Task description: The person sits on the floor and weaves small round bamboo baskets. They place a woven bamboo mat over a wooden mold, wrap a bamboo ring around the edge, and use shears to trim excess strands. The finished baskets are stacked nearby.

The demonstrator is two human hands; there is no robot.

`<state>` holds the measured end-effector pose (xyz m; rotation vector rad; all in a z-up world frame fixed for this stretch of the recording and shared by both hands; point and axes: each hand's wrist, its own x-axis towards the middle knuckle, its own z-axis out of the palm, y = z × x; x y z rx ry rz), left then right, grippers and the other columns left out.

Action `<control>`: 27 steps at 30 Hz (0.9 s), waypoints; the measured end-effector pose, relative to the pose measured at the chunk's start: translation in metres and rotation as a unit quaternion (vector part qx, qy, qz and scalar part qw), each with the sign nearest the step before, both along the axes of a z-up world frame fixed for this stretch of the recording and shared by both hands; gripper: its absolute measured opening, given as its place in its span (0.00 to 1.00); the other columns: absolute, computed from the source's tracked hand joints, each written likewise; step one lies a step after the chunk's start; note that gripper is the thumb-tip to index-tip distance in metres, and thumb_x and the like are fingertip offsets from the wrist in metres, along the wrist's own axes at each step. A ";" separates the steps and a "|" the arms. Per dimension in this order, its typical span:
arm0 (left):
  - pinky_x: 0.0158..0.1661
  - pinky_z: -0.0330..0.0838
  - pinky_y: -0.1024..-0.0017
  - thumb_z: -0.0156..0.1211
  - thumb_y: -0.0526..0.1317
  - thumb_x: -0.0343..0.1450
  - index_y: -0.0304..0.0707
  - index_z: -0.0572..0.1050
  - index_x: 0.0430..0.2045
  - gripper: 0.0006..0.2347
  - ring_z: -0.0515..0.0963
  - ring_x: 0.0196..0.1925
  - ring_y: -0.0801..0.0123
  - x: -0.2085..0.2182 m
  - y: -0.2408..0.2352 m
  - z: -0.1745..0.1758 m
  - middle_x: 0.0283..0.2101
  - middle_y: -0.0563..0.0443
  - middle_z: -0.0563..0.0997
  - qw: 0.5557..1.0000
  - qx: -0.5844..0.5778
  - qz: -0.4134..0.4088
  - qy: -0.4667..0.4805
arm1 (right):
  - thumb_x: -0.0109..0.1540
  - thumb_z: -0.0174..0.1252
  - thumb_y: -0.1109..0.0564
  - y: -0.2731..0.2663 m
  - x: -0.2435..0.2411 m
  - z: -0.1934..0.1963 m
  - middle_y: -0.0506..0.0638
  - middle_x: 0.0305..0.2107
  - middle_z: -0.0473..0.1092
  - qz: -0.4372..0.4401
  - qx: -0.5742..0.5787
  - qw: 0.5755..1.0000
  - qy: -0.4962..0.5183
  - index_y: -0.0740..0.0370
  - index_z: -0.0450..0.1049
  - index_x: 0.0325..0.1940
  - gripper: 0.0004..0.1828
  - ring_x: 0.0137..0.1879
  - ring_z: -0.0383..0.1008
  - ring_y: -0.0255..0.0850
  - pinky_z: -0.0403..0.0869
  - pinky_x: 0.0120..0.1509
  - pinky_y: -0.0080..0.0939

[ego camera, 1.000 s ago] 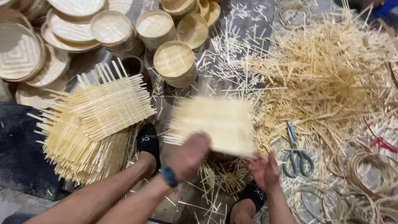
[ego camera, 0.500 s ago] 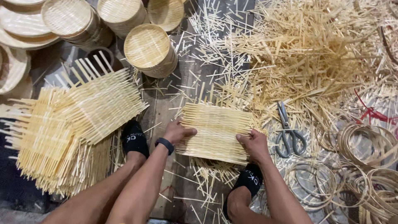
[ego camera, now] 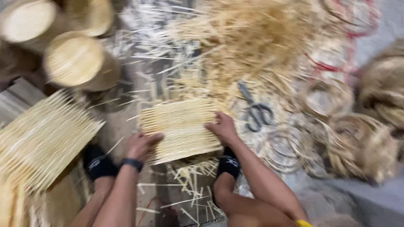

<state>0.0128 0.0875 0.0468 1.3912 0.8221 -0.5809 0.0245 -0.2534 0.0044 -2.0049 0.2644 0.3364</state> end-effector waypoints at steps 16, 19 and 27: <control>0.51 0.75 0.62 0.81 0.46 0.62 0.18 0.56 0.68 0.46 0.76 0.56 0.53 -0.010 0.056 -0.005 0.59 0.28 0.71 0.927 0.339 -0.052 -0.150 | 0.58 0.65 0.51 -0.323 -0.063 0.101 0.61 0.46 0.74 -0.087 -0.572 0.805 0.131 0.59 0.80 0.49 0.16 0.50 0.76 0.55 0.74 0.54 0.59; 0.54 0.73 0.62 0.79 0.44 0.65 0.18 0.58 0.66 0.41 0.76 0.58 0.53 -0.012 0.064 0.007 0.58 0.27 0.72 0.919 0.347 -0.038 -0.182 | 0.67 0.59 0.54 -0.340 -0.080 0.105 0.58 0.35 0.77 -0.112 -0.539 0.832 0.075 0.56 0.82 0.44 0.08 0.40 0.81 0.52 0.78 0.51 0.55; 0.55 0.74 0.67 0.74 0.39 0.71 0.26 0.60 0.67 0.33 0.76 0.59 0.56 -0.005 0.001 0.082 0.62 0.36 0.71 0.888 0.269 0.000 -0.373 | 0.68 0.64 0.54 -0.343 -0.092 0.187 0.62 0.40 0.78 -0.173 -0.479 0.831 -0.225 0.57 0.83 0.52 0.10 0.44 0.80 0.55 0.77 0.48 0.53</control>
